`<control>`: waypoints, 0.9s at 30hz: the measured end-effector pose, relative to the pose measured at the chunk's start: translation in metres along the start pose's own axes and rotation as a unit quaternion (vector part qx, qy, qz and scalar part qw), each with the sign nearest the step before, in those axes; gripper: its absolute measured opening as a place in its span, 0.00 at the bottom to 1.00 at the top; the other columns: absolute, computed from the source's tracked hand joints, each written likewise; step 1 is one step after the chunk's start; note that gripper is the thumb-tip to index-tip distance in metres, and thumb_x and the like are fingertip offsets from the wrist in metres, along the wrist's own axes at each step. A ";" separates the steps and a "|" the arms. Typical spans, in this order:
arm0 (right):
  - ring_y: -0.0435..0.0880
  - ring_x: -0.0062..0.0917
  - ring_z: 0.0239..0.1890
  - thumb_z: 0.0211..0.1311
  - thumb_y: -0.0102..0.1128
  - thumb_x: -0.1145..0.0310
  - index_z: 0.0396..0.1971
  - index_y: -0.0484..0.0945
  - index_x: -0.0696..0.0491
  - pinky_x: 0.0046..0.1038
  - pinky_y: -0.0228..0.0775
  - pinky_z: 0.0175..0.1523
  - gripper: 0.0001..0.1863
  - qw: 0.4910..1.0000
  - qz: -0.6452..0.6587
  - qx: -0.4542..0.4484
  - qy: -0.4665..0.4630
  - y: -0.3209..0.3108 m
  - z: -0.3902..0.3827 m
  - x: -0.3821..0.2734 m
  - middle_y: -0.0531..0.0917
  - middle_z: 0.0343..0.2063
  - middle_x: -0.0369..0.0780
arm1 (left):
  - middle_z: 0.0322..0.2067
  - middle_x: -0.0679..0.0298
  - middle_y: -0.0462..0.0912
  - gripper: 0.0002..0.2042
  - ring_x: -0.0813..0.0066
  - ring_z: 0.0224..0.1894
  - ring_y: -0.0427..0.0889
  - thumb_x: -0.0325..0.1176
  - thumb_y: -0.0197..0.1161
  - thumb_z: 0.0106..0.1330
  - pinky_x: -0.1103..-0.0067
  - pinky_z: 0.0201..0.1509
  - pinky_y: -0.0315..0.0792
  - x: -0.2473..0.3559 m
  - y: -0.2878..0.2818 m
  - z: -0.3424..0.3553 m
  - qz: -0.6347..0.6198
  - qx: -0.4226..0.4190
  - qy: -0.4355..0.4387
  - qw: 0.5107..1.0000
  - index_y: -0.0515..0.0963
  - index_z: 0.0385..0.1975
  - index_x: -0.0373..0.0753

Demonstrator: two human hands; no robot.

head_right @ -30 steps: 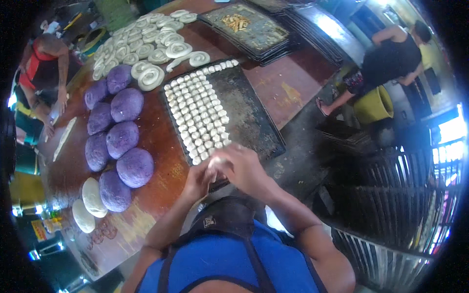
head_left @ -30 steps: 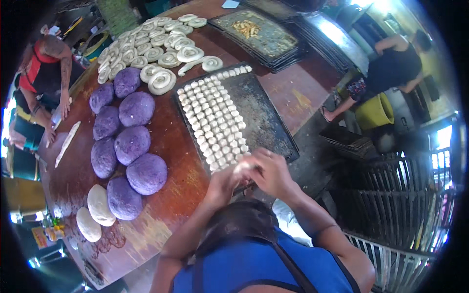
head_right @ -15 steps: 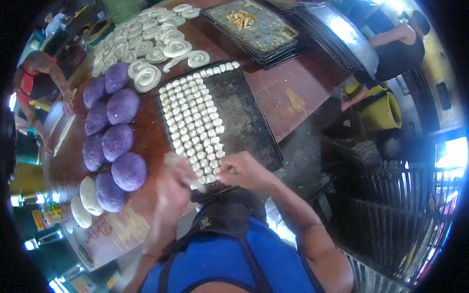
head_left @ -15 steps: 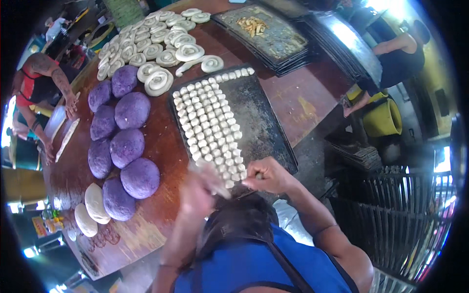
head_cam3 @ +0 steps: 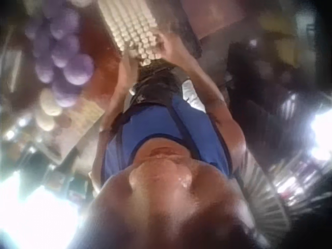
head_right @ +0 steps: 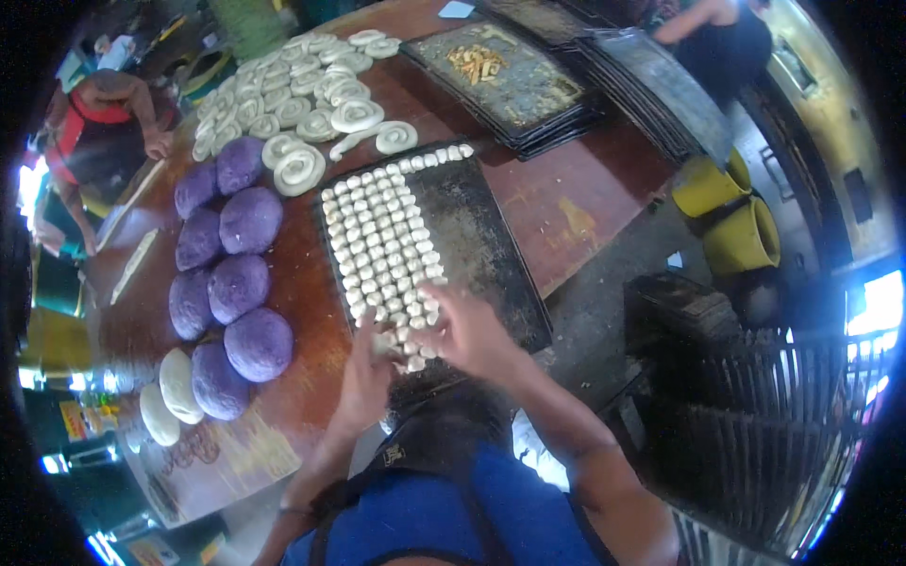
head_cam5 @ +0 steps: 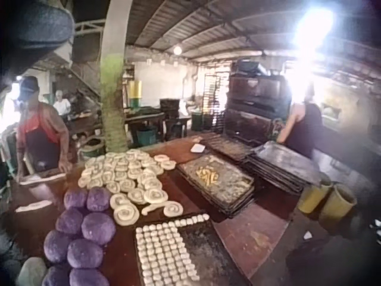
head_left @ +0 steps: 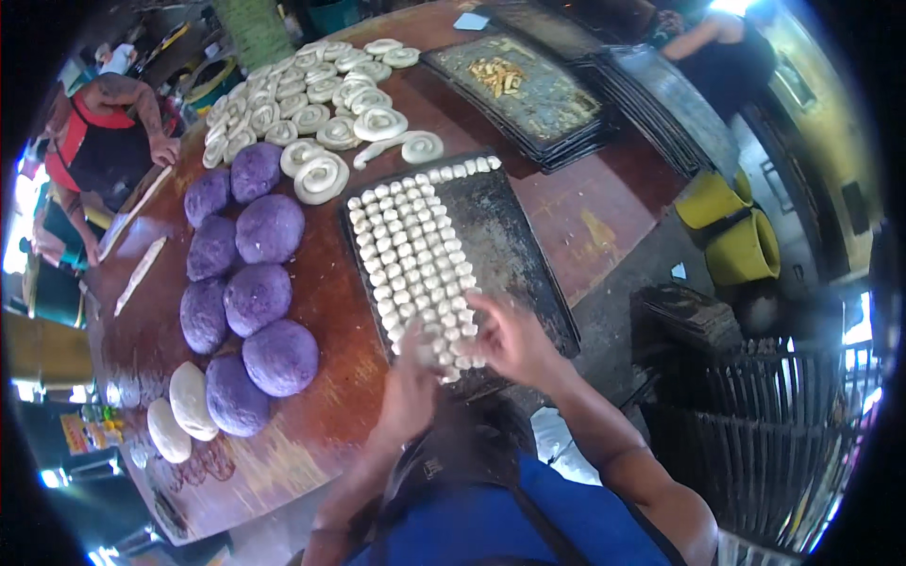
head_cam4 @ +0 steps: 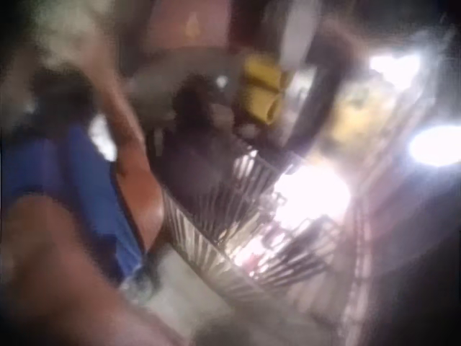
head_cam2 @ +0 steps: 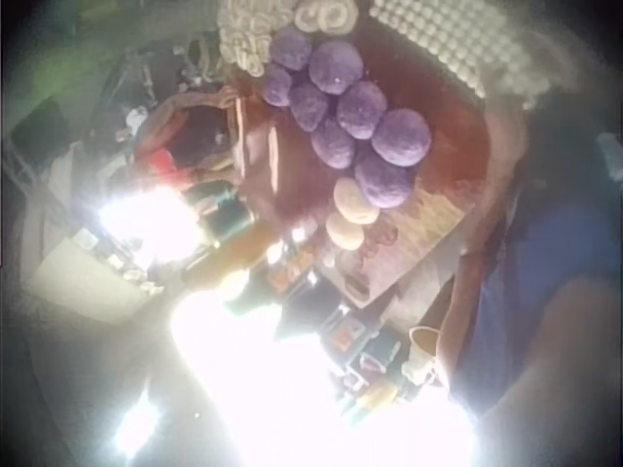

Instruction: The person pinches pieces of dough, rolls them into balls by hand, and places them onto a baking tray.

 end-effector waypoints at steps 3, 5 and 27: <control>0.83 0.37 0.39 0.59 0.63 0.64 0.51 0.75 0.54 0.30 0.76 0.43 0.21 0.983 -0.088 -0.112 -0.119 0.047 -0.070 -0.057 0.82 0.40 0.48 | 0.55 0.48 0.72 0.31 0.64 0.44 0.81 0.23 0.56 0.63 0.73 0.44 0.77 0.040 0.020 -0.032 0.089 -0.145 0.130 0.977 0.52 0.66 0.32; 0.83 0.36 0.36 0.57 0.64 0.67 0.50 0.76 0.54 0.30 0.76 0.41 0.20 0.983 -0.134 -0.035 -0.123 0.038 -0.071 -0.073 0.82 0.37 0.46 | 0.44 0.53 0.78 0.25 0.65 0.40 0.82 0.20 0.52 0.64 0.74 0.44 0.77 0.040 0.020 -0.044 0.116 -0.158 0.263 0.945 0.61 0.62 0.33; 0.81 0.36 0.32 0.53 0.65 0.70 0.35 0.79 0.56 0.33 0.73 0.38 0.10 0.983 -0.138 0.109 -0.062 -0.009 0.029 0.110 0.82 0.34 0.42 | 0.19 0.70 0.69 0.11 0.84 0.23 0.70 0.37 0.50 0.72 0.83 0.27 0.68 -0.054 0.028 -0.014 -0.193 -0.019 -0.206 0.959 0.72 0.33 0.36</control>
Point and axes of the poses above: each hand's wrist, its own z-axis towards the middle knuckle, its own y-axis out of the palm, x = y × z, the point moved 10 cm from there along z, towards the middle knuckle
